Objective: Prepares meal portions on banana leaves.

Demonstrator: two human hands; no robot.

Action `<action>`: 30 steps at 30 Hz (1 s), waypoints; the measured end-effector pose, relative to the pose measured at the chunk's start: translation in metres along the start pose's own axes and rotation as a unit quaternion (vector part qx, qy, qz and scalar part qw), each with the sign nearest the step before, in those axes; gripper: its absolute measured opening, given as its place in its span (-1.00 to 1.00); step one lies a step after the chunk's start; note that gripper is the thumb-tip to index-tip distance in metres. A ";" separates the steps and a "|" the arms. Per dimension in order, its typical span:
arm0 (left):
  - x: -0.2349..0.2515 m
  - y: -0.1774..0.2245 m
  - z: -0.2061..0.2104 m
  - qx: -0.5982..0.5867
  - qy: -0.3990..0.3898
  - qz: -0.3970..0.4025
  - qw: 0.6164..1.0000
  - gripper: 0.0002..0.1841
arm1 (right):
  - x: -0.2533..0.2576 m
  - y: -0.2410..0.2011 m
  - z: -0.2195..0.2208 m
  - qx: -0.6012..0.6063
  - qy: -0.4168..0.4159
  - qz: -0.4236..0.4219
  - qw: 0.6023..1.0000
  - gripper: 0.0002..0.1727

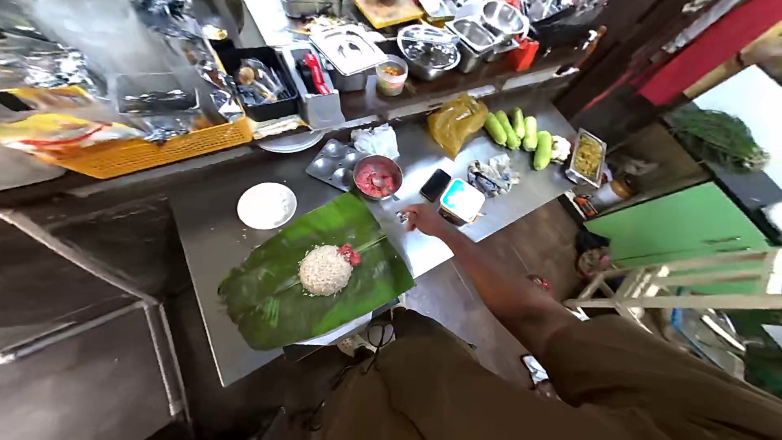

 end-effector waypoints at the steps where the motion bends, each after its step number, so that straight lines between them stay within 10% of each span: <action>1: 0.082 -0.055 0.023 -0.008 0.105 0.148 0.983 -0.67 | -0.011 0.013 -0.005 -0.036 0.006 -0.020 0.999 -0.60; 4: 0.201 -0.085 0.029 0.028 0.242 0.340 0.908 -0.55 | -0.049 0.055 -0.033 -0.067 0.102 -0.006 0.992 -0.68; 9: 0.079 0.088 0.075 0.018 0.221 0.577 0.786 -0.65 | -0.083 0.134 -0.109 -0.006 0.343 0.157 0.926 -0.52; 12: 0.020 0.181 0.175 0.032 0.123 0.669 0.732 -0.63 | -0.072 0.185 -0.118 0.025 0.316 0.202 0.927 -0.37; 17: -0.055 0.300 0.386 0.195 0.018 0.719 0.667 0.22 | -0.043 0.233 -0.125 0.103 0.296 0.161 0.936 -0.60; 23: -0.073 0.360 0.546 0.376 0.090 0.622 0.681 0.77 | -0.041 0.249 -0.155 0.163 0.261 0.122 0.944 -0.73; 30: -0.083 0.378 0.544 0.311 0.038 0.530 0.788 0.73 | -0.025 0.274 -0.160 0.223 0.236 0.084 0.942 -0.70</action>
Point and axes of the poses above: each hand's wrist, its own x-axis towards the middle knuckle, its own z-axis out of the palm, y = z × x, the point moved 1 cm from there along x, towards the middle knuckle, and after that the axes turned 12 degrees about y, right-handed, at the moved point
